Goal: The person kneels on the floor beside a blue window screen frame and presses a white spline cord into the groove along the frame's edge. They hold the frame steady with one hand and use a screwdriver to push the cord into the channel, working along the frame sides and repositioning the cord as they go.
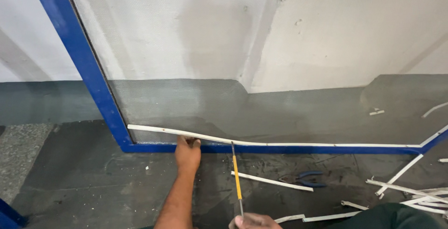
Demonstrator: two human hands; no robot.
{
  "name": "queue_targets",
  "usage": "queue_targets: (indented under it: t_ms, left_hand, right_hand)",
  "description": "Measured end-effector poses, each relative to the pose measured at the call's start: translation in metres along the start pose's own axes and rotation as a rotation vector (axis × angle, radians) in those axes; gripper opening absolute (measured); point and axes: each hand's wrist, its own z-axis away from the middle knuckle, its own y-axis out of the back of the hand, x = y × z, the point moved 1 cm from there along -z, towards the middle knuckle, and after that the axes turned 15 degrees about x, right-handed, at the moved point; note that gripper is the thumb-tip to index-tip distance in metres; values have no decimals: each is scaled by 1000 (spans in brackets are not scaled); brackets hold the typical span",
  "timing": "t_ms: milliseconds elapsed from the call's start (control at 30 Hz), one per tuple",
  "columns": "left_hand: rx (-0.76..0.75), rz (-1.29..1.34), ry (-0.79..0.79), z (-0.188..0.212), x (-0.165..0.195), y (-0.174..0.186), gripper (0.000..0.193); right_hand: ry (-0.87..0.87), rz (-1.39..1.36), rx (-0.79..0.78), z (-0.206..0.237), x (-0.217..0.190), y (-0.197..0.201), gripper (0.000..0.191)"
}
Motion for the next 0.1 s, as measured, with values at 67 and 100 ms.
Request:
queue_targets:
  t_ms: [67,100]
  left_hand:
    - [-39,-87,19,1,3,1,30]
    - [-64,-136,34,2,6,1,31]
  right_hand:
    - [-44,9,8,3,-5,3,44]
    - [-52,1,15,6,-9,5,47]
